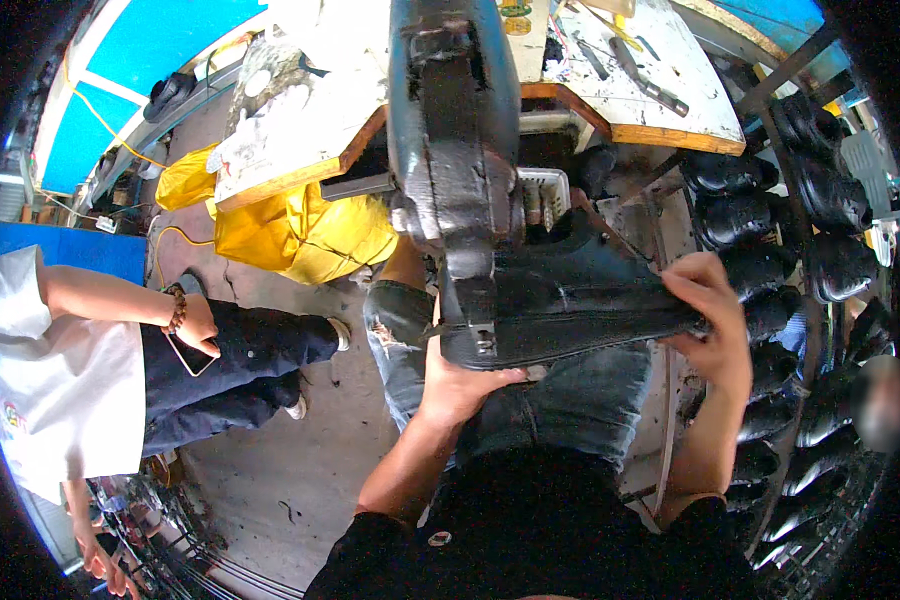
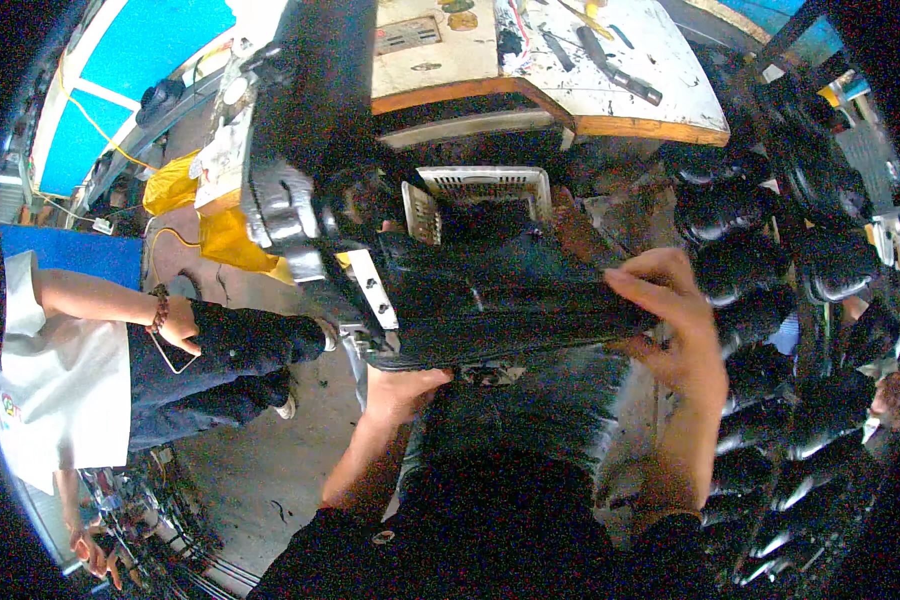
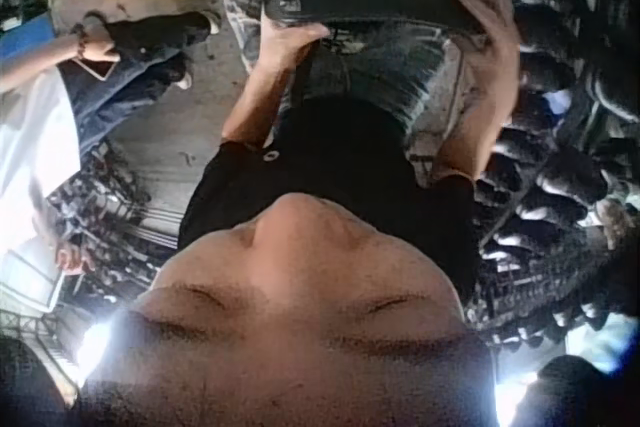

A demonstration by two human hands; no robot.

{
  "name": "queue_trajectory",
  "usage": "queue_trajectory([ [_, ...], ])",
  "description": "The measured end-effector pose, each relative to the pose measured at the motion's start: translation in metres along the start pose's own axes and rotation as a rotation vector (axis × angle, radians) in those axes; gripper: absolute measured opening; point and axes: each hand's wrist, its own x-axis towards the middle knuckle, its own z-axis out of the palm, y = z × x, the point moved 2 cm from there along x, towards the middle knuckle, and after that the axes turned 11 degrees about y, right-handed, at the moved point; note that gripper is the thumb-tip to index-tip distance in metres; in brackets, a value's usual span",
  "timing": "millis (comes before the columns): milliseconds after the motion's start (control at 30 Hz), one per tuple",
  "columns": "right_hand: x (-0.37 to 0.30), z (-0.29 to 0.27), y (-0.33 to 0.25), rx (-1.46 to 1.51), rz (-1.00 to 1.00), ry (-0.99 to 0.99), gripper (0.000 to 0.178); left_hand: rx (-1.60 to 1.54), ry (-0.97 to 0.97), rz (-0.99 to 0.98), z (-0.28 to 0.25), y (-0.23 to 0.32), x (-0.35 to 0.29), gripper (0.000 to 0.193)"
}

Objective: Use an industrial machine to stitch or attach soles to black leather shoes.

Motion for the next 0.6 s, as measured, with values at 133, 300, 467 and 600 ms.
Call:
queue_trajectory([
  [133,0.04,-0.016,-0.055,-0.106,-0.107,0.085,0.074,-0.019,-0.013,0.012,-0.021,-0.01,0.0,0.076],
  [300,0.013,-0.004,-0.069,-0.245,-0.116,0.044,0.066,-0.48,-0.332,-0.01,-0.027,0.002,0.01,0.096],
  [467,-0.086,-0.013,-0.071,-0.146,0.18,0.046,0.07,-0.283,-0.409,-0.275,-0.015,-0.046,0.031,0.068],
  [600,-0.186,-0.066,-0.134,-0.128,0.403,0.174,0.061,-0.087,-0.596,-0.399,0.014,-0.078,0.034,0.052],
])
